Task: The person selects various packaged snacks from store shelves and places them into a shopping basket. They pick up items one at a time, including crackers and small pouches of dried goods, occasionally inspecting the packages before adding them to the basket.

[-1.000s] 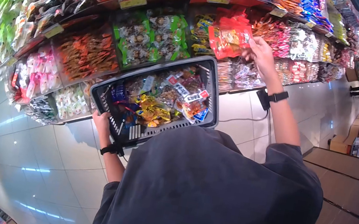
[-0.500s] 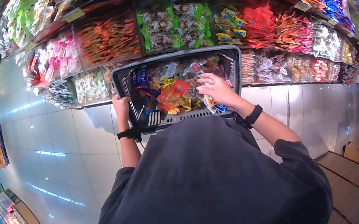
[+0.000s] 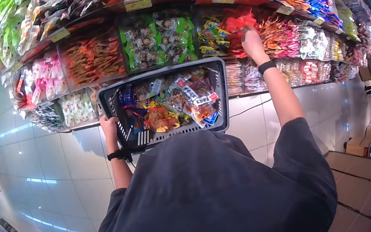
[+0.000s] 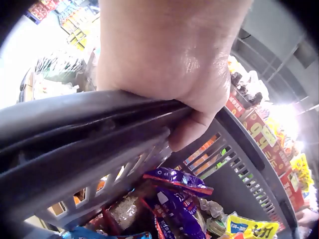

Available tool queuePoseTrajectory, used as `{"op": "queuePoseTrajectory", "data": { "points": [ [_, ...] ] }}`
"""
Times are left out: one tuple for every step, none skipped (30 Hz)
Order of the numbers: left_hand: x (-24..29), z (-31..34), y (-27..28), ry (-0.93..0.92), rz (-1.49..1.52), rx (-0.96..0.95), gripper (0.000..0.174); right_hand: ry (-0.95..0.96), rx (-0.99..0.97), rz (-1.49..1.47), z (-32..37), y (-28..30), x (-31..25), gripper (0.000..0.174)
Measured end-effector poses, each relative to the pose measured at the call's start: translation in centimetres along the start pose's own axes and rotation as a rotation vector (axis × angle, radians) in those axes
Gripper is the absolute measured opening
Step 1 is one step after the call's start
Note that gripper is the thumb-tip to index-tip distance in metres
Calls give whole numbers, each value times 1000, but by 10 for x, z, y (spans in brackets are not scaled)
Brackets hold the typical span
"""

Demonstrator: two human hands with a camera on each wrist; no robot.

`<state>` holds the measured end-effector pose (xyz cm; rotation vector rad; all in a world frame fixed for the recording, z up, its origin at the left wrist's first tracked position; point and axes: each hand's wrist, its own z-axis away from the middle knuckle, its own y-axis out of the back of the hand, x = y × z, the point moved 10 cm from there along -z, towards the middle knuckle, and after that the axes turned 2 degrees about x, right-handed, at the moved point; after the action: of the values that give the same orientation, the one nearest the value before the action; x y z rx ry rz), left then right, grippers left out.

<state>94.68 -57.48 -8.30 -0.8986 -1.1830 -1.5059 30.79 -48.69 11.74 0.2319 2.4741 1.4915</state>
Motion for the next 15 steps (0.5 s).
{"op": "queuePoseTrajectory", "data": {
  "points": [
    [-5,-3,0,-2,5,-8,13,4,-78,-61,-1,-19,12,21],
    [-7,-4,0,-7,8,-2,13,9,-158,-124,-2,-35,19,18],
    [-9,-4,1,-18,9,-2,14,121,-107,-143,-2,-37,16,13],
    [-7,-5,0,-31,12,-3,14,126,-103,-145,-6,-38,18,13],
    [-6,-5,1,-26,0,-1,15,122,-148,-127,-8,-44,22,11],
    [-7,-5,2,-26,1,2,15,115,-197,-110,-8,-51,25,10],
    [0,-1,0,-36,-8,-7,16,117,-200,-142,-8,-54,28,12],
    [5,1,-1,-47,-15,-17,16,118,-200,-142,-9,-56,32,12],
    [6,1,-1,-46,-15,-16,16,179,-212,-120,-8,-60,31,11],
    [6,1,-1,-44,-20,-17,17,239,-223,-99,-8,-60,26,10],
    [6,1,-1,-41,-25,-17,17,240,-223,-98,-11,-60,28,10],
    [7,1,-2,-41,-25,-17,17,194,-293,-104,-14,-66,34,10],
    [8,1,-2,-45,-16,-20,17,147,-363,-110,-14,-69,38,10],
    [9,1,-2,-49,-7,-23,17,147,-363,-111,-15,-66,37,10],
    [6,0,-2,-50,-8,-23,17,99,-361,-157,-16,-62,40,12]
  ]
}}
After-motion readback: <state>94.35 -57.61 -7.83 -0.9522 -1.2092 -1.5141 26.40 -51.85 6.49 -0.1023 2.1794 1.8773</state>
